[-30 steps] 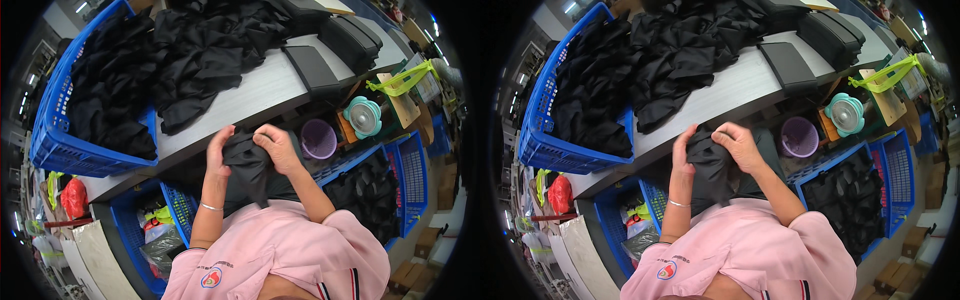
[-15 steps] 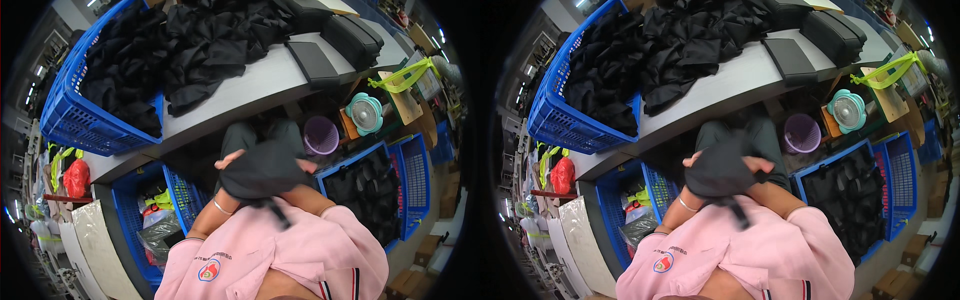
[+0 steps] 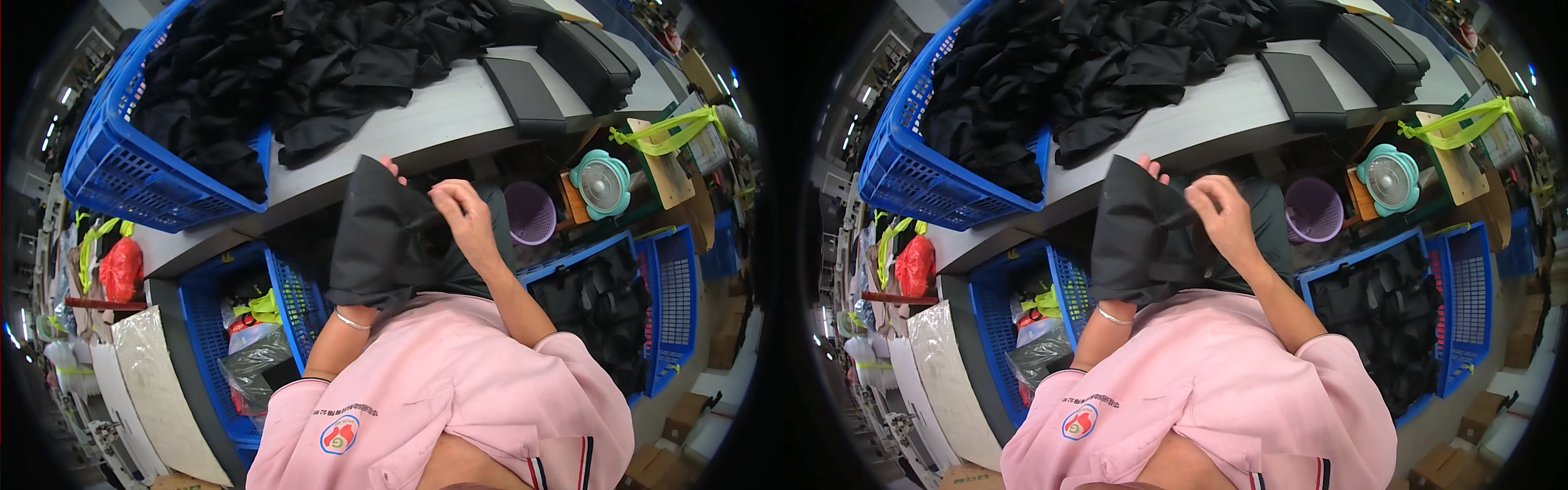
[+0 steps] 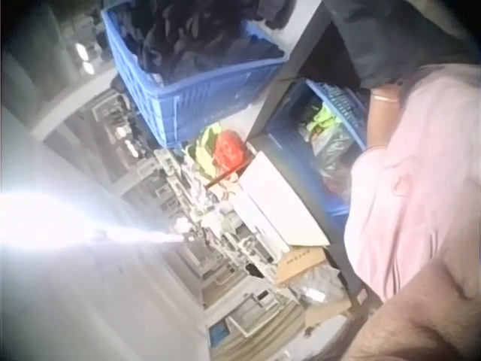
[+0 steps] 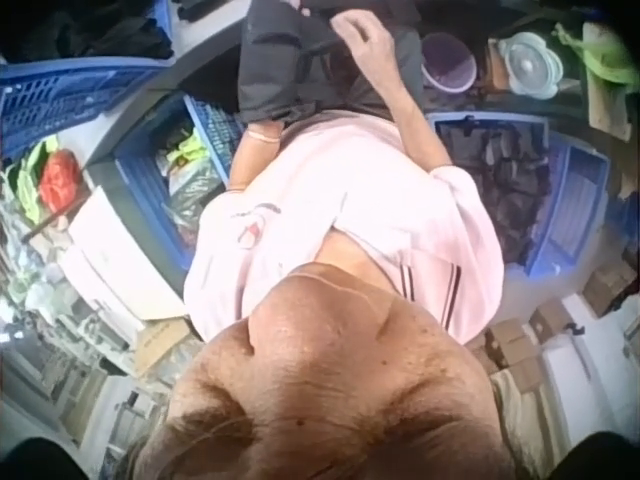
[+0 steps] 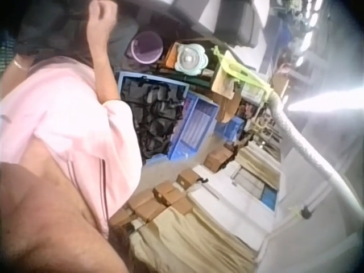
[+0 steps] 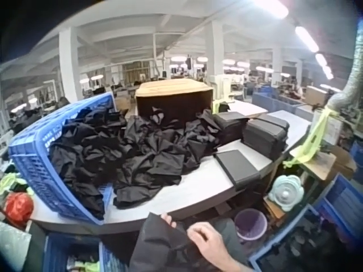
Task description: The recorder is inspecting and handling black fabric garment pieces at a workstation in a garment factory.
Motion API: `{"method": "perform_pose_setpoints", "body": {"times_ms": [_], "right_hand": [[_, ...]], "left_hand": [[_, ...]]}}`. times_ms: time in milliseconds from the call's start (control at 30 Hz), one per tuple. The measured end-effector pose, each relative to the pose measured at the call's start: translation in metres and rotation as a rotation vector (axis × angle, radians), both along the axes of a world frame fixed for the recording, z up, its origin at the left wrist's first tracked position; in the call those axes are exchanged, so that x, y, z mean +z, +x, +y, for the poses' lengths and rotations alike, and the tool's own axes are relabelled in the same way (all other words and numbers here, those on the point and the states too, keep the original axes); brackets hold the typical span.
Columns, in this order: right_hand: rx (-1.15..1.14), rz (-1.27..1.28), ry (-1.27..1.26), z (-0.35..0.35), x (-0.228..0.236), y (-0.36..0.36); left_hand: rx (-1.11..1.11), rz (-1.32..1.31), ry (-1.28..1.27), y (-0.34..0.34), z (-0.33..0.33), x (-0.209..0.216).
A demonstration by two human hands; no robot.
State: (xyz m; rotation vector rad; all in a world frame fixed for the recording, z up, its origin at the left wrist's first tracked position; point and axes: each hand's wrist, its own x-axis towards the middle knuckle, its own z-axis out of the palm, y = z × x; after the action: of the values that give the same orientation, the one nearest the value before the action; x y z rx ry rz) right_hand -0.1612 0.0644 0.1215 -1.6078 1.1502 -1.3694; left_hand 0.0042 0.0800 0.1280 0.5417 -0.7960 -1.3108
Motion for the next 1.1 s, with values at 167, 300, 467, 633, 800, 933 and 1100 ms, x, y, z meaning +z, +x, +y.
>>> {"method": "perform_pose_setpoints", "body": {"times_ms": [167,300,467,633,800,933,1100], "right_hand": [[0.484,-0.197,0.543,-0.002,0.0,-0.006],[0.428,-0.492,0.431,-0.019,0.034,-0.01],[0.3,-0.486,0.461,-0.088,0.026,-0.016],[0.082,-0.452,0.432,-0.086,0.01,-0.022],[-0.046,0.304,-0.141,-0.058,0.013,-0.005],[-0.077,0.418,-0.144,-0.069,0.003,0.001],[0.577,0.006,0.183,-0.089,0.005,-0.021]], "left_hand": [[0.067,-0.5,-0.018,0.016,-0.01,-0.007],[-0.19,0.017,0.117,0.022,-0.023,-0.018],[-0.143,-1.323,-0.365,0.019,-0.023,-0.05],[0.098,-1.534,-0.242,0.014,-0.026,-0.053],[0.137,-1.706,-0.194,0.036,-0.038,-0.068],[-0.019,-1.369,0.005,0.029,-0.023,-0.085],[-0.158,-0.933,0.237,0.035,-0.04,-0.105]]}}
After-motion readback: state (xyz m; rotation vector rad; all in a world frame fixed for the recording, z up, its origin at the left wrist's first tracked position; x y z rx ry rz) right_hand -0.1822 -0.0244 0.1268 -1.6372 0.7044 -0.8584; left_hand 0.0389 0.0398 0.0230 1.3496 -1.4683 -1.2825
